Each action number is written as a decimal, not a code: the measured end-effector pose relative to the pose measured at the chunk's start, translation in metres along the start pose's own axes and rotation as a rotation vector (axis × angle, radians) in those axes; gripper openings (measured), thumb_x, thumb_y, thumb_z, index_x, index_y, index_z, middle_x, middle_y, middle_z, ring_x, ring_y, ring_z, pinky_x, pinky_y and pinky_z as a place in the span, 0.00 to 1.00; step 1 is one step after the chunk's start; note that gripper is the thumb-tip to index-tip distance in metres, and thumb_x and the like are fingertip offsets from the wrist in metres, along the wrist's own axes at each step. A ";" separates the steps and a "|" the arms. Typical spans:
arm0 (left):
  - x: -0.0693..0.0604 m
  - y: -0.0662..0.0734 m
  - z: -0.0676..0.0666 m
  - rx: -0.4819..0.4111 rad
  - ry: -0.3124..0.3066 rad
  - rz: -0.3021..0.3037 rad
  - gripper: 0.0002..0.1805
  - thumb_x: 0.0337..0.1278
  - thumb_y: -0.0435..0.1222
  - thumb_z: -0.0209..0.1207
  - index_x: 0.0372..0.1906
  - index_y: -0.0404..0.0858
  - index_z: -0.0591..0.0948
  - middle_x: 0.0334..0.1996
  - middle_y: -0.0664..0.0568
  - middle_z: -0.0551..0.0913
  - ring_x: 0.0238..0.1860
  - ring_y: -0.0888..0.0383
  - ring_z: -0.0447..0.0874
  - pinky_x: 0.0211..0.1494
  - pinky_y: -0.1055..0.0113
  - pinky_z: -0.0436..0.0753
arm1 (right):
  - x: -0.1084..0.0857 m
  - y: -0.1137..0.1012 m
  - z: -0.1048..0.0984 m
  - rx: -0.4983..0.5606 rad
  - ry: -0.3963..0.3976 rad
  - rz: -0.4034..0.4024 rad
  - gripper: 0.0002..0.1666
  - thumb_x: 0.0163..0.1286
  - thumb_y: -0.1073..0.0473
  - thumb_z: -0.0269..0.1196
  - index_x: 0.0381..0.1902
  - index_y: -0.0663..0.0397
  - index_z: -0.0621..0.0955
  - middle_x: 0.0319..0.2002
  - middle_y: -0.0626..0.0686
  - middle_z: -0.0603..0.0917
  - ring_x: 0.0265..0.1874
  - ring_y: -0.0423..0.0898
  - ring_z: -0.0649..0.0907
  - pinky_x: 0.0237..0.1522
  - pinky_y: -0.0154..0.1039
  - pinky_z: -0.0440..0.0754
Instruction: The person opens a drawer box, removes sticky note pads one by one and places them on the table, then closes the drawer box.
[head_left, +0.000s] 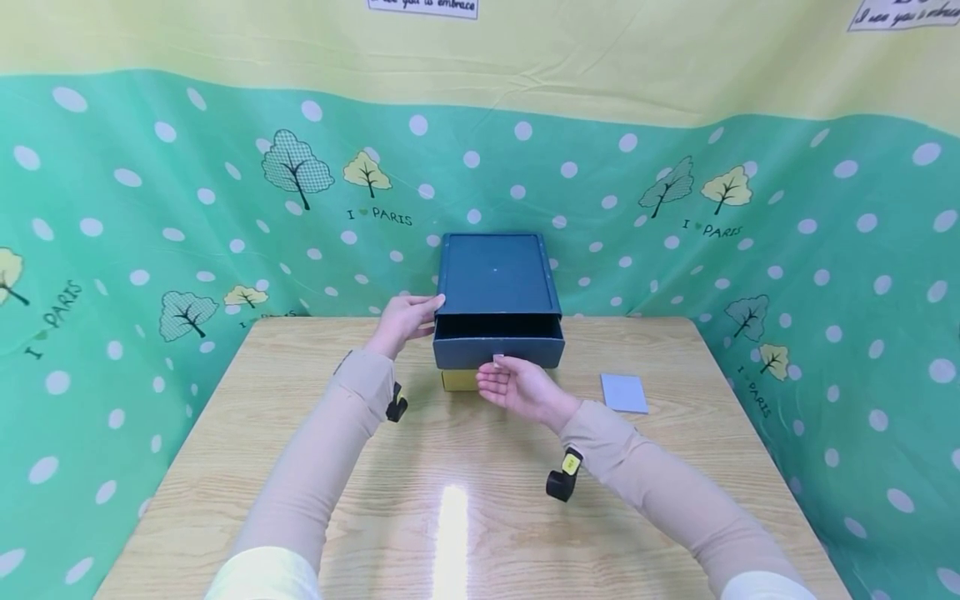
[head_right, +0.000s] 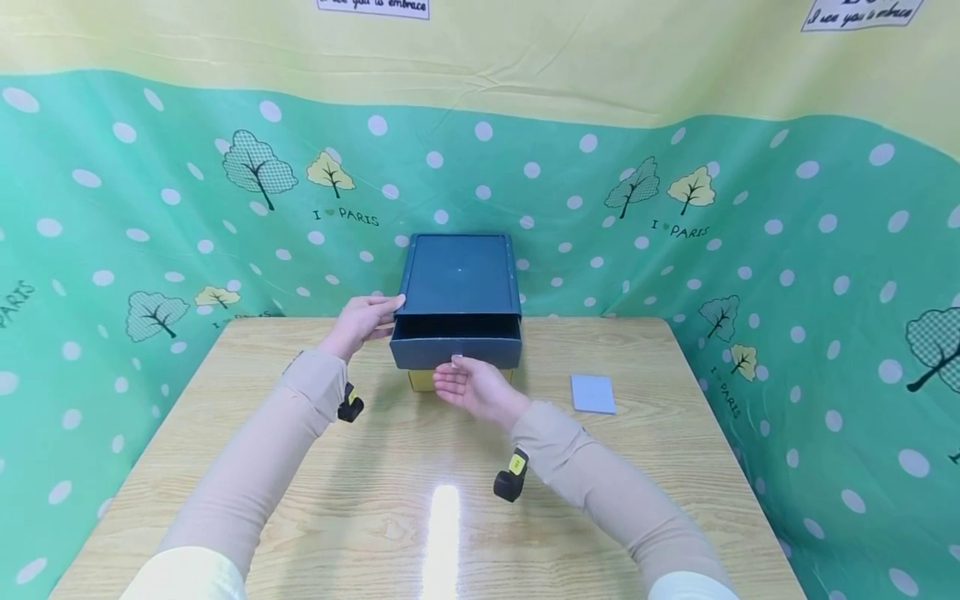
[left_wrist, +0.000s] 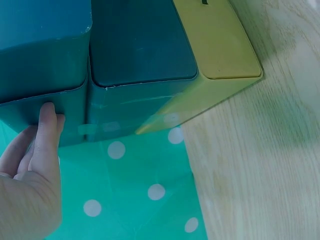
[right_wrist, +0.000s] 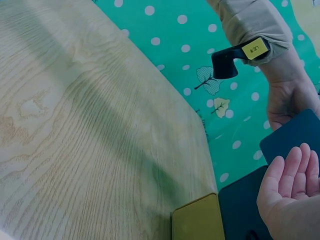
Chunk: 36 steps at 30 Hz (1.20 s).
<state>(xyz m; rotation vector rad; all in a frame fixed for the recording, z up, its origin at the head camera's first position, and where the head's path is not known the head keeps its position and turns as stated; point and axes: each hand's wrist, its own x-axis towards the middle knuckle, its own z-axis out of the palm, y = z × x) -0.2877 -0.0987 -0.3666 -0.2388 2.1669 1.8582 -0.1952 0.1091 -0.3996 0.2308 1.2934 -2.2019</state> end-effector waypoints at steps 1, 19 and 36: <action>0.000 0.000 0.000 0.000 -0.001 0.000 0.30 0.62 0.45 0.59 0.64 0.33 0.71 0.66 0.41 0.69 0.63 0.46 0.72 0.62 0.57 0.78 | 0.001 0.000 0.000 0.001 0.003 -0.003 0.17 0.78 0.57 0.42 0.38 0.61 0.74 0.38 0.54 0.79 0.38 0.43 0.81 0.71 0.47 0.64; 0.001 0.000 -0.001 0.010 0.004 0.001 0.30 0.62 0.45 0.59 0.64 0.33 0.71 0.65 0.40 0.70 0.62 0.46 0.73 0.61 0.58 0.80 | 0.004 -0.005 -0.001 0.004 -0.011 -0.016 0.18 0.78 0.57 0.40 0.37 0.61 0.74 0.35 0.53 0.79 0.37 0.43 0.81 0.73 0.48 0.61; 0.000 -0.001 0.000 0.013 -0.003 0.009 0.30 0.62 0.44 0.59 0.64 0.31 0.70 0.66 0.40 0.69 0.64 0.45 0.71 0.62 0.57 0.78 | 0.010 -0.008 -0.002 -0.021 0.000 -0.030 0.18 0.78 0.57 0.40 0.38 0.61 0.74 0.34 0.52 0.80 0.36 0.42 0.81 0.72 0.48 0.62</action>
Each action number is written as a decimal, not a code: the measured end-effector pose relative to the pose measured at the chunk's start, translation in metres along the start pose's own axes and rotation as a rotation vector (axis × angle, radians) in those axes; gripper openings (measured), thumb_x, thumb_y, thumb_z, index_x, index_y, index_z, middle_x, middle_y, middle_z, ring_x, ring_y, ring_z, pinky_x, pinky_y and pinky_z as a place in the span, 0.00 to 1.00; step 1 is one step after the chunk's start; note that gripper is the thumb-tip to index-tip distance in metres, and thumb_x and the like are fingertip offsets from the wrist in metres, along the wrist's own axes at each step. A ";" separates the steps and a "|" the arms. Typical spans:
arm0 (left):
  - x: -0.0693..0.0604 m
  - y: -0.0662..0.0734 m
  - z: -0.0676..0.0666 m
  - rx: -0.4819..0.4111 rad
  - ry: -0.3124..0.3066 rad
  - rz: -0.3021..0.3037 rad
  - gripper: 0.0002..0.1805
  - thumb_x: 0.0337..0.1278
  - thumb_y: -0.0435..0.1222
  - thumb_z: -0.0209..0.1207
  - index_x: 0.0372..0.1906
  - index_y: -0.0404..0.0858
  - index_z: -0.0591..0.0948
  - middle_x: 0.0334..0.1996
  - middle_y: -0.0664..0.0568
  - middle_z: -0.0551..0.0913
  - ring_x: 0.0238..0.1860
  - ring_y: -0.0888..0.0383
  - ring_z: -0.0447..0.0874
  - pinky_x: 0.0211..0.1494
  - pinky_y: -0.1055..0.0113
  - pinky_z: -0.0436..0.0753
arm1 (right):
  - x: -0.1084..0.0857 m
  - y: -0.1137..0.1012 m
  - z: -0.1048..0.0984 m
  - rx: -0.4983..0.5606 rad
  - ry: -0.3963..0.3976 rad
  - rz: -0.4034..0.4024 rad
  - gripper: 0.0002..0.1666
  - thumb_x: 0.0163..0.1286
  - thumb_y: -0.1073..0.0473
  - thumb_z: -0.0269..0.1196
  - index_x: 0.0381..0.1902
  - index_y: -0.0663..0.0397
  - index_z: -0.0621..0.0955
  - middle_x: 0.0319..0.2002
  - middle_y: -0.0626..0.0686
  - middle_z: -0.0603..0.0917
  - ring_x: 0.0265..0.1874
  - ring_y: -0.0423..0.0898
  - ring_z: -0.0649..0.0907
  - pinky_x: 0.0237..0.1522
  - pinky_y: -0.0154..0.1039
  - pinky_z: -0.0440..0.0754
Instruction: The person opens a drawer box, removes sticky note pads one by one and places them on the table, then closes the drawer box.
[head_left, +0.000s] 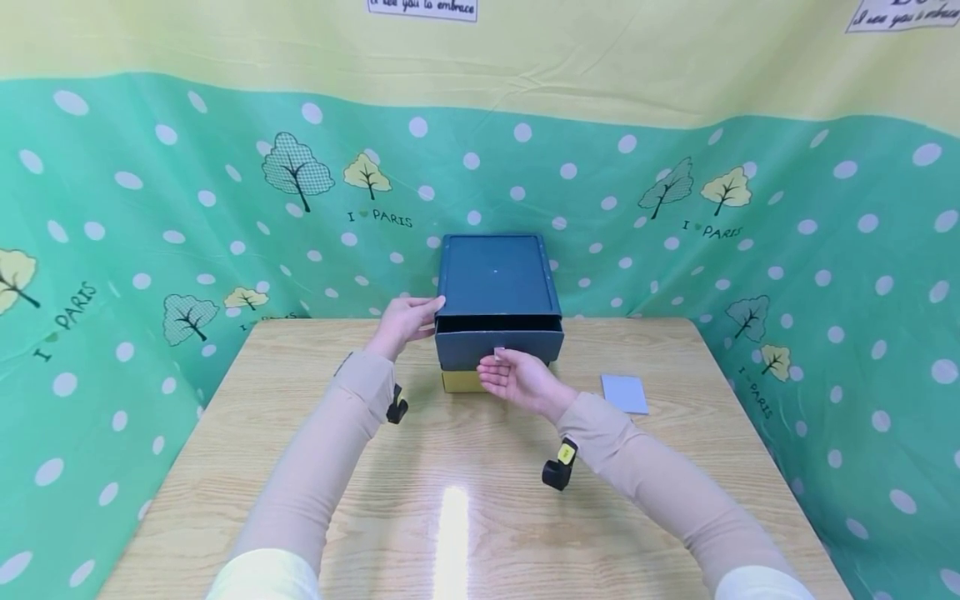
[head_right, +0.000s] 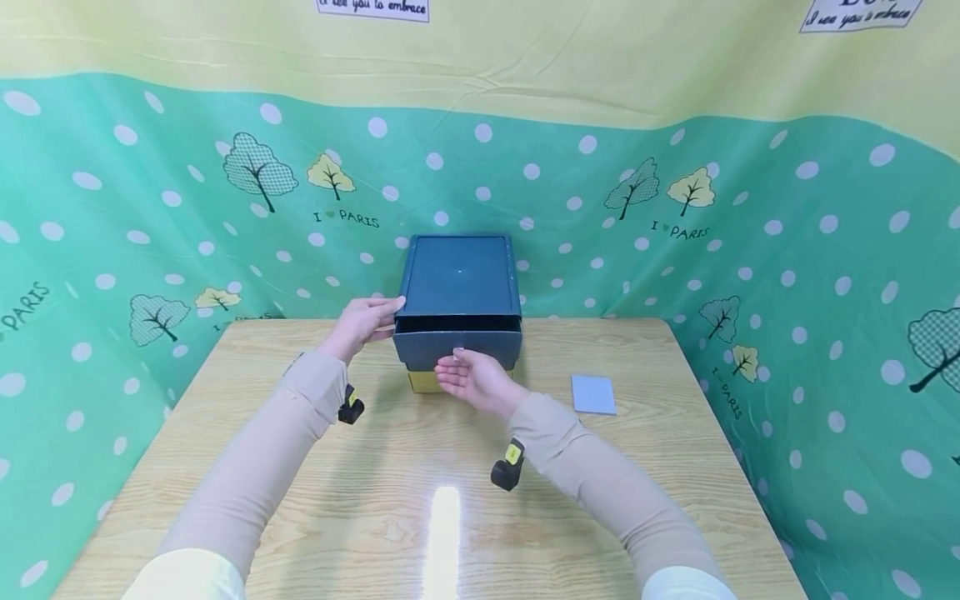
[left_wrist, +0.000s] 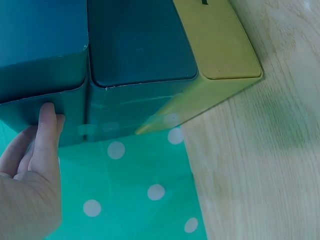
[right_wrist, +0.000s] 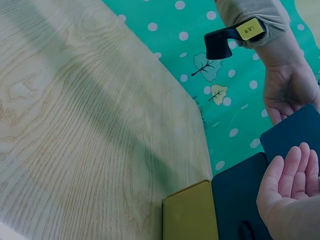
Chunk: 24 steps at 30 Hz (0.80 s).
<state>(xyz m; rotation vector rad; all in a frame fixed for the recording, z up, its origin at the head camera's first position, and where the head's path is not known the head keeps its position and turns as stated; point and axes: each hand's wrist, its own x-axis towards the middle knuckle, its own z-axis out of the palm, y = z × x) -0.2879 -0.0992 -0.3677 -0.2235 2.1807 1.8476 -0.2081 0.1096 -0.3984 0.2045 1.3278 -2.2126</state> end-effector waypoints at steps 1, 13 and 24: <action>0.000 0.000 0.000 0.002 0.001 -0.001 0.30 0.62 0.45 0.59 0.64 0.31 0.71 0.66 0.40 0.69 0.64 0.45 0.71 0.62 0.57 0.78 | 0.000 0.000 0.000 0.001 0.006 0.000 0.18 0.78 0.57 0.41 0.38 0.61 0.74 0.34 0.52 0.80 0.36 0.42 0.81 0.72 0.48 0.63; 0.001 0.000 0.000 0.008 0.009 -0.021 0.29 0.62 0.46 0.59 0.63 0.35 0.72 0.65 0.42 0.70 0.63 0.47 0.72 0.61 0.59 0.79 | 0.004 -0.003 0.001 -0.005 0.025 -0.001 0.17 0.78 0.57 0.41 0.38 0.61 0.74 0.35 0.53 0.80 0.45 0.46 0.79 0.72 0.48 0.64; 0.002 -0.001 0.000 0.004 0.005 -0.016 0.30 0.62 0.46 0.59 0.64 0.34 0.71 0.65 0.41 0.70 0.63 0.47 0.73 0.60 0.60 0.80 | 0.010 -0.005 0.001 -0.007 0.034 -0.004 0.18 0.78 0.57 0.41 0.37 0.60 0.74 0.33 0.52 0.80 0.45 0.46 0.79 0.71 0.47 0.64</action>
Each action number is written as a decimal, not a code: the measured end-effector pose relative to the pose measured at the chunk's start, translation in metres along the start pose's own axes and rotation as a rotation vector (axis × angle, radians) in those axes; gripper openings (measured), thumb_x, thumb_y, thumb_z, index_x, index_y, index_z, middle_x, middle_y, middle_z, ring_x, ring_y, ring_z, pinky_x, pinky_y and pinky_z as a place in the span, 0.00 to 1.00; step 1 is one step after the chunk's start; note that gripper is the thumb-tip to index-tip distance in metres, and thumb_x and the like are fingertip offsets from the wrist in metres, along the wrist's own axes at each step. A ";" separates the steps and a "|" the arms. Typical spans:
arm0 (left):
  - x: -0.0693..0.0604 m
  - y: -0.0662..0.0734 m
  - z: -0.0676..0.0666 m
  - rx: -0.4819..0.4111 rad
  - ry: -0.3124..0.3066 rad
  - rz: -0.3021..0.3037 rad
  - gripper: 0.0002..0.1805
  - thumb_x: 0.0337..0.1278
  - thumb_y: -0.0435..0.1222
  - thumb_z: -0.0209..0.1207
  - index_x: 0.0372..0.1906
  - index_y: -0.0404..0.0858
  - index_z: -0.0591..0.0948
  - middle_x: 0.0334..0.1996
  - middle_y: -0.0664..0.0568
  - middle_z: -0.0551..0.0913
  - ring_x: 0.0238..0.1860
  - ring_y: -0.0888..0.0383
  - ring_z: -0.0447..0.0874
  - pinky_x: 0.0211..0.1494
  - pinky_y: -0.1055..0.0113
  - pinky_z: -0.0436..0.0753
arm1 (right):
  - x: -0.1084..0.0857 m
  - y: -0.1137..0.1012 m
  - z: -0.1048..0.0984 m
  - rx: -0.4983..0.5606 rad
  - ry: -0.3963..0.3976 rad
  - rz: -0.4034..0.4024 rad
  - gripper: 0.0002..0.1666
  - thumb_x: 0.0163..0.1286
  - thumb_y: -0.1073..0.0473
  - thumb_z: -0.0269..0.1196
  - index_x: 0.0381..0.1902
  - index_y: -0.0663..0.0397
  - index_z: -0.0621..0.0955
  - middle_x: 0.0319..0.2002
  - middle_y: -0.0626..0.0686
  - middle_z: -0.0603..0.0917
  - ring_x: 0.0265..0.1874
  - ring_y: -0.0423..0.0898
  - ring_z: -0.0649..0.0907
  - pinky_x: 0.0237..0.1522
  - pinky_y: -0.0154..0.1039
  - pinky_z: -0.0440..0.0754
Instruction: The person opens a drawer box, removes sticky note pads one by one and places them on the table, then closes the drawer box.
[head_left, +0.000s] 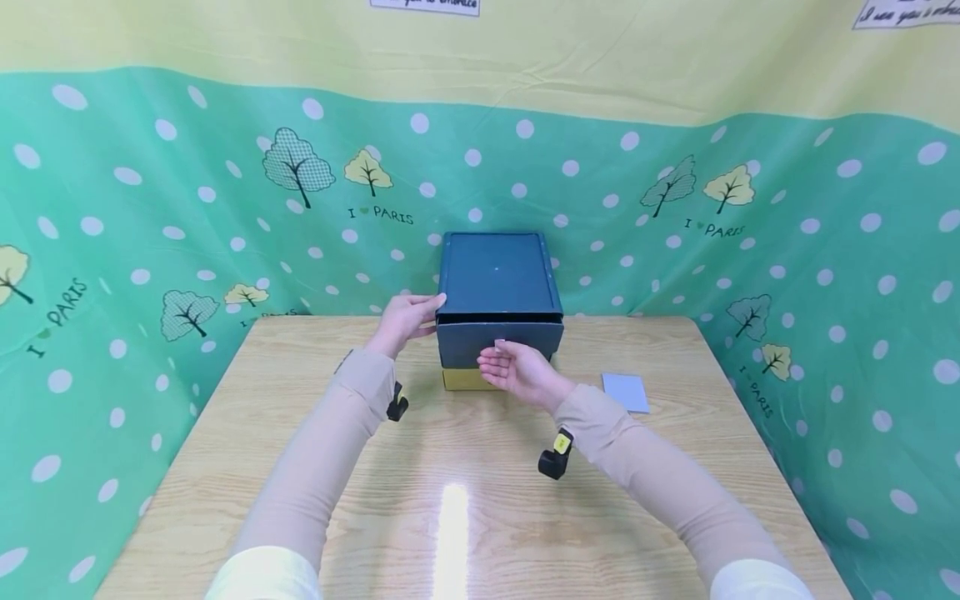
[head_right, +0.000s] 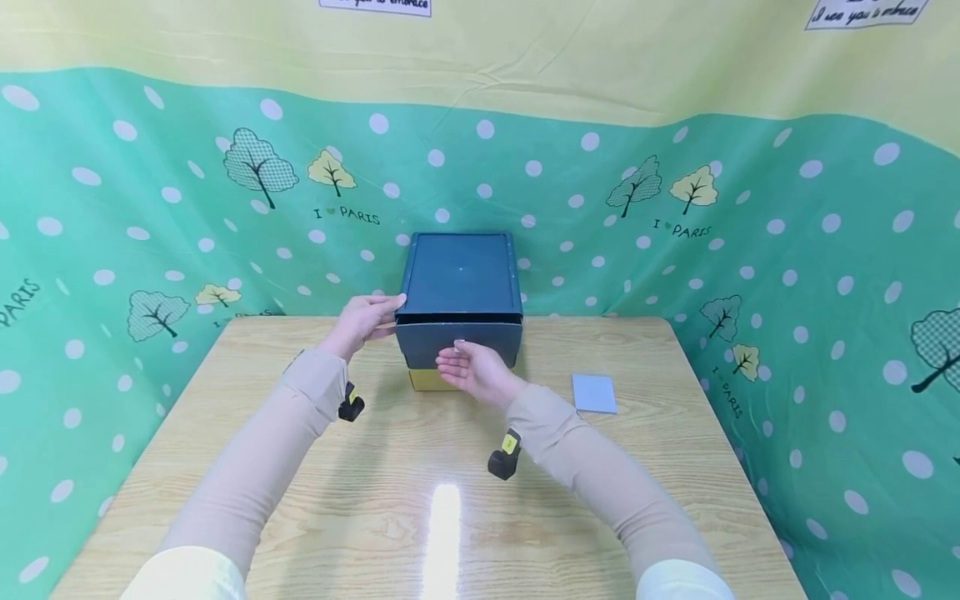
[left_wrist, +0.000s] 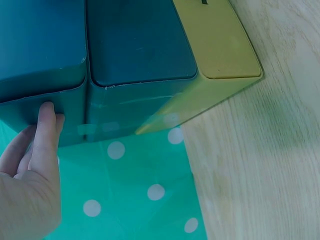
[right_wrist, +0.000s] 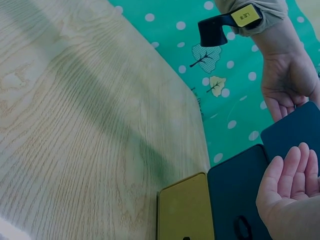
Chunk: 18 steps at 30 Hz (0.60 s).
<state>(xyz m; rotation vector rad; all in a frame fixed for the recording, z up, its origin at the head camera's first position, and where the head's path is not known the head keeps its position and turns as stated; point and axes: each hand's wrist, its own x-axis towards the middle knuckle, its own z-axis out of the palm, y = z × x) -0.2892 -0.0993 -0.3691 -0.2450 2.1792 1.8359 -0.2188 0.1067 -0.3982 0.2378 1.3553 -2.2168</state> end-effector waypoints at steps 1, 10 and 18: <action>0.000 0.000 0.000 0.000 0.000 -0.001 0.30 0.62 0.46 0.59 0.64 0.34 0.71 0.66 0.42 0.69 0.63 0.47 0.73 0.60 0.60 0.80 | 0.000 0.000 0.000 -0.001 0.001 0.000 0.18 0.78 0.57 0.41 0.36 0.60 0.75 0.33 0.52 0.80 0.44 0.46 0.79 0.71 0.47 0.64; 0.000 0.001 -0.001 -0.007 0.000 -0.001 0.29 0.62 0.45 0.59 0.63 0.33 0.71 0.65 0.41 0.70 0.62 0.46 0.73 0.59 0.59 0.81 | 0.002 -0.001 0.001 -0.007 0.014 0.000 0.18 0.78 0.56 0.41 0.37 0.60 0.75 0.33 0.52 0.80 0.45 0.46 0.78 0.71 0.47 0.64; -0.001 0.001 0.001 -0.010 0.000 0.005 0.29 0.62 0.45 0.59 0.63 0.33 0.71 0.64 0.40 0.71 0.61 0.46 0.74 0.59 0.59 0.81 | 0.004 -0.001 0.002 0.035 0.032 -0.006 0.18 0.78 0.57 0.42 0.37 0.61 0.75 0.33 0.53 0.80 0.46 0.47 0.78 0.72 0.48 0.63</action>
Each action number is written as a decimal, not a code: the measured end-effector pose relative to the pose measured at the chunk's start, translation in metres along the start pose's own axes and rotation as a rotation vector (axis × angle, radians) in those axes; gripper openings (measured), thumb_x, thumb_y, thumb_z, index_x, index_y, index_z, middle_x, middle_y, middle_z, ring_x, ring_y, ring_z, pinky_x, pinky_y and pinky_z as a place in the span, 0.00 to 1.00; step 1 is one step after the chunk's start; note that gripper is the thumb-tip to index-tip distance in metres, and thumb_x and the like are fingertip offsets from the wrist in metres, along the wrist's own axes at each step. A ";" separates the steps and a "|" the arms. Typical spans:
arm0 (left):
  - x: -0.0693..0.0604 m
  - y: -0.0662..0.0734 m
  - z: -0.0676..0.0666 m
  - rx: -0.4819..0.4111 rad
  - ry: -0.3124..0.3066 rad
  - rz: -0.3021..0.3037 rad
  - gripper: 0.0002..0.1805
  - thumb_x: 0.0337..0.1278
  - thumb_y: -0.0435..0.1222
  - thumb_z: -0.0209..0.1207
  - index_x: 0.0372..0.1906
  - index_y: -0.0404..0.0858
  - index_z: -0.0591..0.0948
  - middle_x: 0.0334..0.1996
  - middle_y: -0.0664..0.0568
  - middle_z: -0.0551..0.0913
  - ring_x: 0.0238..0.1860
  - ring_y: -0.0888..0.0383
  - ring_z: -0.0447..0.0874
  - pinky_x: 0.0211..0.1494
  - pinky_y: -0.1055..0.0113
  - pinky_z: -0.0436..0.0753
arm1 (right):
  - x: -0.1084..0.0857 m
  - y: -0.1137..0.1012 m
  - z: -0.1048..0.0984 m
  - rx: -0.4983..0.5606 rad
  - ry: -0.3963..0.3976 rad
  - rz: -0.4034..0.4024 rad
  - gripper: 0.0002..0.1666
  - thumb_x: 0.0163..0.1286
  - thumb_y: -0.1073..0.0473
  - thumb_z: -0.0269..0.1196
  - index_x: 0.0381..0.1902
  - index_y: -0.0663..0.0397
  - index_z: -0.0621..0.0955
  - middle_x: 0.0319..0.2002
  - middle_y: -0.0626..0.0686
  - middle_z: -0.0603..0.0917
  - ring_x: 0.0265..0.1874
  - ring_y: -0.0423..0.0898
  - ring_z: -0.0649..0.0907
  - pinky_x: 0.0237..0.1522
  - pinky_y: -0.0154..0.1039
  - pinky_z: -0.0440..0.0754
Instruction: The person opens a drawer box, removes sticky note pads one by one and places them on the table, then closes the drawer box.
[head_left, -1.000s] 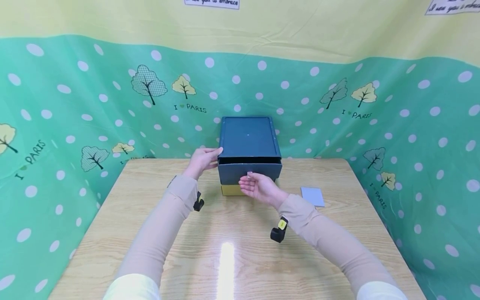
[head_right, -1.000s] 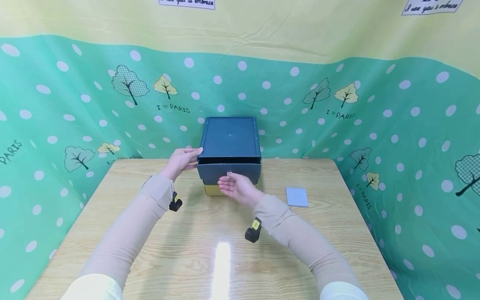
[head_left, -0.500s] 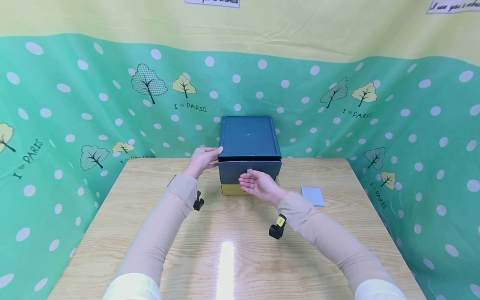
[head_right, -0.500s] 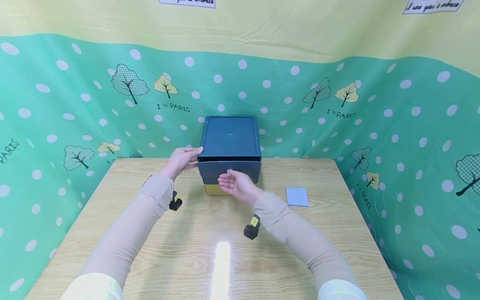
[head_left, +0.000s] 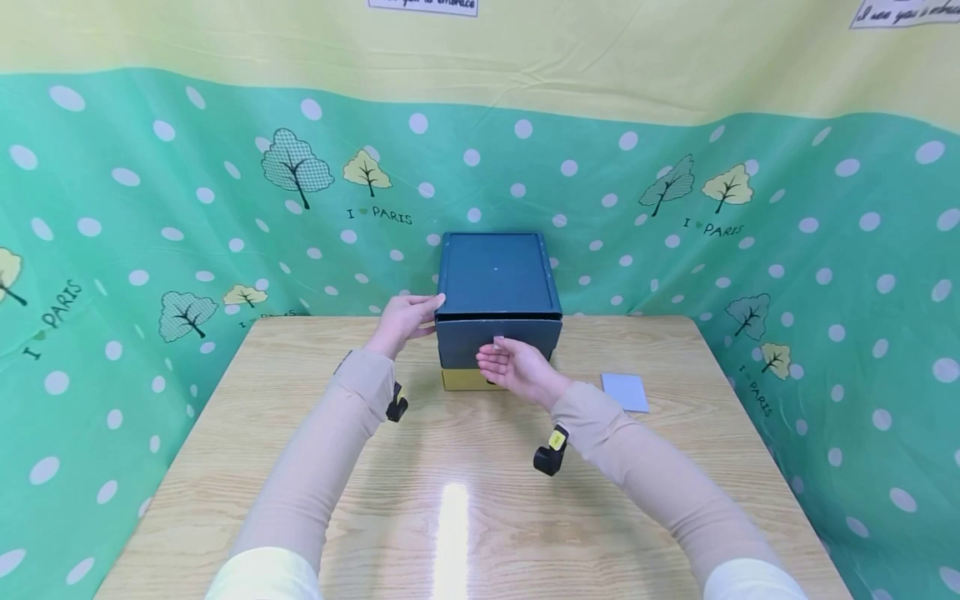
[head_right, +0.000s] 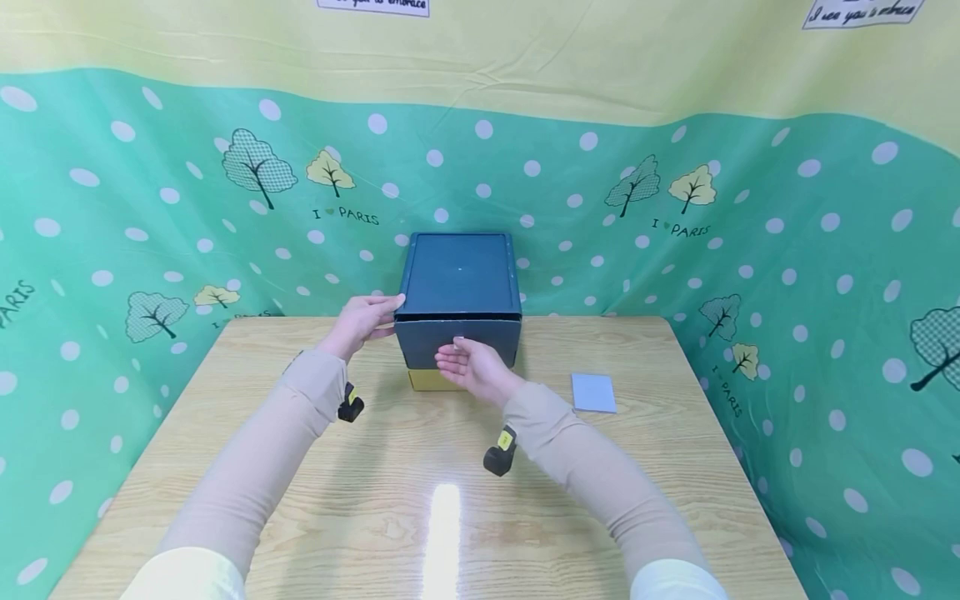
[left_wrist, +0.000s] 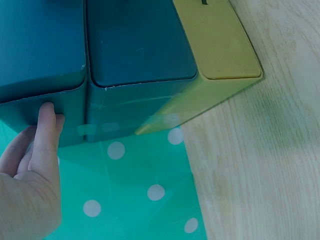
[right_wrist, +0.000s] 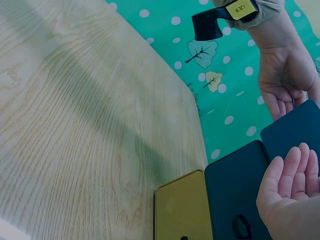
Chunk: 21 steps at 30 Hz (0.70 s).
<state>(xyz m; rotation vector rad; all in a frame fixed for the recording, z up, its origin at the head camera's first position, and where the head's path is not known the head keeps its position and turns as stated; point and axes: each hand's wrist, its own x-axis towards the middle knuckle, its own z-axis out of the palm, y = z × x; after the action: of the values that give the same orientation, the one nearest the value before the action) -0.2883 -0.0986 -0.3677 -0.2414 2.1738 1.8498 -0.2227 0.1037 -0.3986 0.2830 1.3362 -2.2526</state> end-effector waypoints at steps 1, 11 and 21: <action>0.000 0.000 0.000 0.001 0.001 0.000 0.29 0.62 0.45 0.59 0.63 0.33 0.71 0.64 0.40 0.71 0.61 0.46 0.74 0.59 0.59 0.81 | 0.000 0.000 0.000 0.000 0.001 0.000 0.18 0.78 0.57 0.42 0.37 0.61 0.74 0.33 0.53 0.80 0.46 0.47 0.78 0.72 0.48 0.63; 0.000 0.000 0.000 0.005 -0.007 0.005 0.29 0.62 0.46 0.59 0.63 0.33 0.72 0.64 0.41 0.71 0.62 0.46 0.74 0.60 0.58 0.80 | 0.003 -0.002 0.001 -0.024 0.017 -0.016 0.17 0.78 0.57 0.41 0.38 0.61 0.74 0.33 0.52 0.80 0.45 0.47 0.78 0.70 0.47 0.67; 0.000 -0.001 0.000 0.009 -0.010 0.004 0.30 0.62 0.46 0.59 0.64 0.34 0.71 0.64 0.40 0.71 0.62 0.46 0.74 0.61 0.58 0.80 | 0.008 -0.002 0.000 -0.019 0.024 -0.014 0.17 0.78 0.56 0.41 0.38 0.61 0.74 0.34 0.52 0.80 0.49 0.48 0.77 0.69 0.46 0.68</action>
<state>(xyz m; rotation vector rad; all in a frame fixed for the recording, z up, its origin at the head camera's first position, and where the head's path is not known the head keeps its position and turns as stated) -0.2884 -0.0992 -0.3684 -0.2253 2.1768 1.8390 -0.2299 0.1020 -0.4005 0.2955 1.3749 -2.2540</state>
